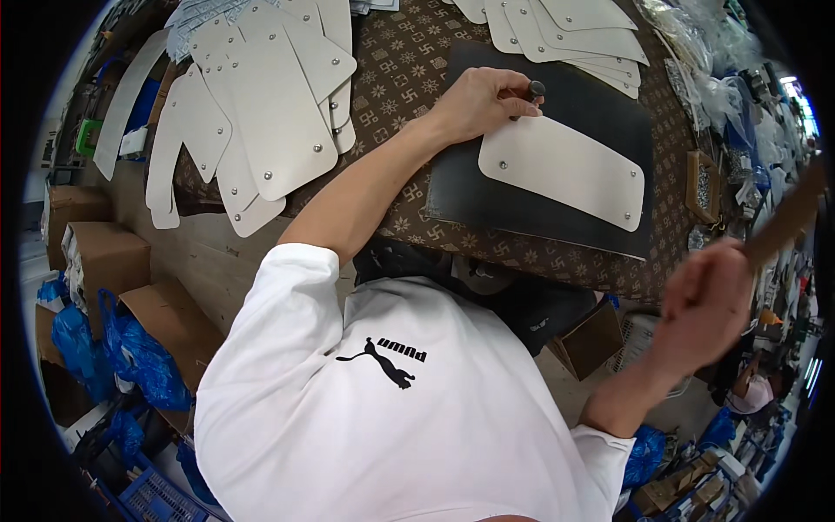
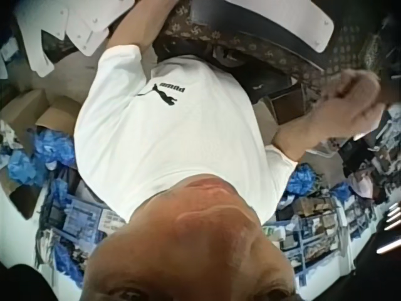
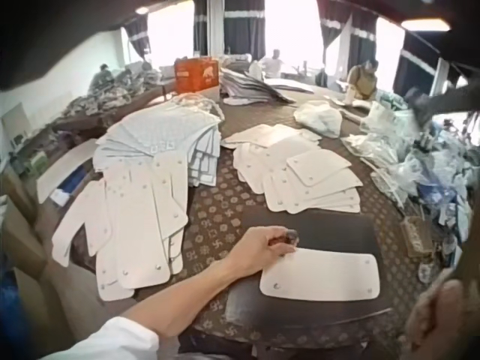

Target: Manually hammering and assembling patterned fabric or leather templates on a factory workbench.

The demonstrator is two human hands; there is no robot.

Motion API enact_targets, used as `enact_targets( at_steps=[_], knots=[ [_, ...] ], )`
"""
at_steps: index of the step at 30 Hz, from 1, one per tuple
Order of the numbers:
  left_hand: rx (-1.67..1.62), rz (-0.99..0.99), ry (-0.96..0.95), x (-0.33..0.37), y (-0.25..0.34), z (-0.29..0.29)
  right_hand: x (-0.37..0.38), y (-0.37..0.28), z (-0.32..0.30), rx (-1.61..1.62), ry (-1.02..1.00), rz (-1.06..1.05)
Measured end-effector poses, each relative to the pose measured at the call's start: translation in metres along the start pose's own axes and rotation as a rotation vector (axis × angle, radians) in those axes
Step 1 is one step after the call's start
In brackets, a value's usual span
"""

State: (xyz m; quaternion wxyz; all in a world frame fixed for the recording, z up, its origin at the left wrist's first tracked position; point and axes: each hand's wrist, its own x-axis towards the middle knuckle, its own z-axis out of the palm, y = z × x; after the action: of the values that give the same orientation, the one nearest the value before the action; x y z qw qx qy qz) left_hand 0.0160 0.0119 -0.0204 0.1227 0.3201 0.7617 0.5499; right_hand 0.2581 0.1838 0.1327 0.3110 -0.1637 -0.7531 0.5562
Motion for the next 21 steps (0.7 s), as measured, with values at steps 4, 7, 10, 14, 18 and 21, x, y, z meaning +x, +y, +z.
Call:
enact_targets(
  at_steps=[4,7,10,14,18,21],
  knots=[
    [-0.031,0.051,0.038,0.002,-0.005,0.006,0.026,-0.029,-0.001,0.392,-0.247,-0.326],
    [-0.006,0.138,0.071,-0.002,-0.018,0.012,0.01,0.042,0.027,0.017,-0.391,-0.031],
    [-0.009,0.166,0.066,0.007,-0.02,0.007,-0.009,0.05,0.043,-0.242,-0.29,0.605],
    [-0.124,0.089,-0.004,-0.004,-0.002,0.001,-0.031,0.037,0.02,-0.17,-0.113,0.421],
    [-0.25,0.036,-0.11,-0.036,0.019,-0.007,-0.047,0.023,0.004,-0.102,-0.064,0.402],
    [-0.242,0.003,-0.15,-0.047,0.02,-0.003,-0.048,0.02,0.007,-0.114,-0.07,0.379]
  ],
)
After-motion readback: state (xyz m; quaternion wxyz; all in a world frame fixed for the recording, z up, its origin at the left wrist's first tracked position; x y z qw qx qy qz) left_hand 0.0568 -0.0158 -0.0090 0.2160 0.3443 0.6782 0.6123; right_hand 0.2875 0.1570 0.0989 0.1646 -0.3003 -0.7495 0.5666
